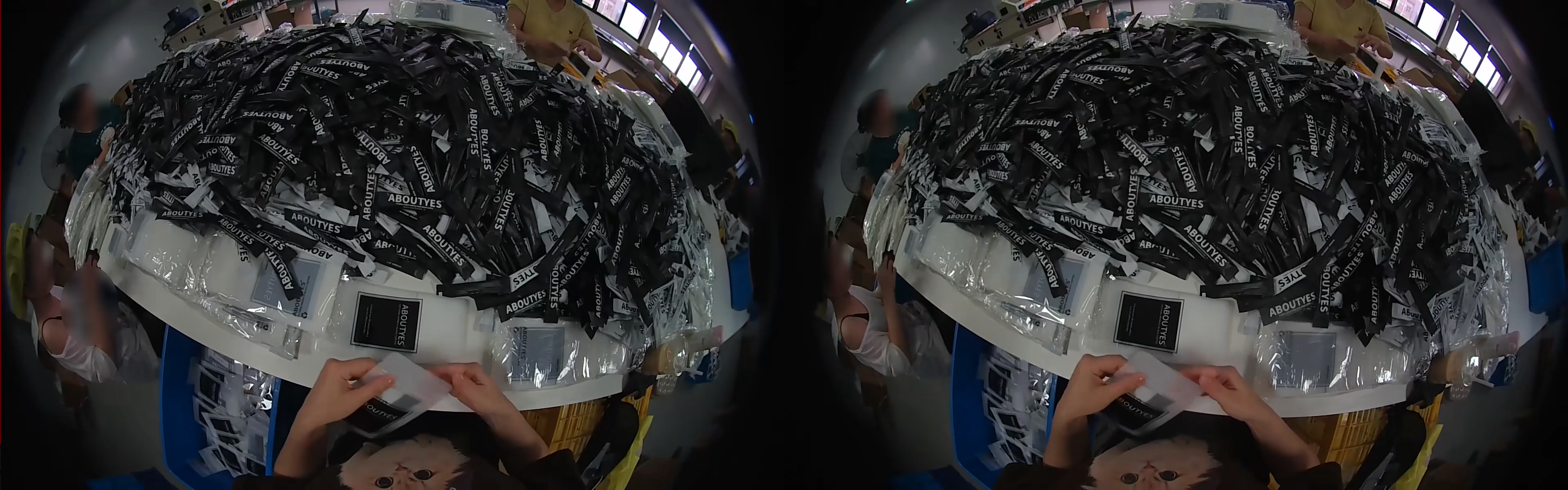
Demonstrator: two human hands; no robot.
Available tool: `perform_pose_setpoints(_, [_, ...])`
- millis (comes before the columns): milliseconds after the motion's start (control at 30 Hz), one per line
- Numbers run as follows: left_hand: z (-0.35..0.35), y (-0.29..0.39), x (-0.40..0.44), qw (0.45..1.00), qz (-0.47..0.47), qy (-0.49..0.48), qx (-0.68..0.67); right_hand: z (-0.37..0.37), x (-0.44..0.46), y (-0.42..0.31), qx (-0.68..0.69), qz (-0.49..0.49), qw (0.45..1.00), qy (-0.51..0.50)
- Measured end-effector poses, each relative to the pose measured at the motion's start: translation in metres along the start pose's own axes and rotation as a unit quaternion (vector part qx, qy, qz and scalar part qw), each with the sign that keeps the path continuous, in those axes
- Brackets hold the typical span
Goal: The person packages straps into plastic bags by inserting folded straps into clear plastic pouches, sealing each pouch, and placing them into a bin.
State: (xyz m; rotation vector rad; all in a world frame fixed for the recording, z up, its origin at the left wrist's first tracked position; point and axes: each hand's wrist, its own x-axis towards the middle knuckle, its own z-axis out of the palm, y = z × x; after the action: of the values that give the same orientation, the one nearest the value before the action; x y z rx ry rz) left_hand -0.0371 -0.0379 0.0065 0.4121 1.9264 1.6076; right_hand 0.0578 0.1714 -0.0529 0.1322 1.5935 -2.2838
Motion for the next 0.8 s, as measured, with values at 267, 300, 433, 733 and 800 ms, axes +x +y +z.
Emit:
perform_pose_setpoints(267, [0.008, -0.01, -0.002, 1.0, 0.016, -0.019, -0.013, 0.033, 0.013, -0.012, -0.064, -0.078, 0.992, 0.078])
perform_pose_setpoints(300, [0.009, -0.009, -0.003, 0.999, 0.025, -0.006, -0.022, 0.035, 0.014, -0.014, -0.064, -0.081, 0.992, 0.077])
perform_pose_setpoints(433, [-0.006, -0.031, -0.009, 0.995, -0.034, -0.072, -0.057, 0.032, 0.01, -0.022, -0.089, -0.046, 0.99, 0.095])
perform_pose_setpoints(733, [-0.097, -0.123, -0.116, 0.871, -0.087, 0.289, -0.389, -0.005, 0.036, -0.09, -0.468, -0.245, 0.844, 0.087])
perform_pose_setpoints(800, [-0.123, -0.183, -0.165, 0.781, -0.075, 0.472, -0.402, -0.027, 0.063, -0.105, -0.542, -0.29, 0.776, 0.137])
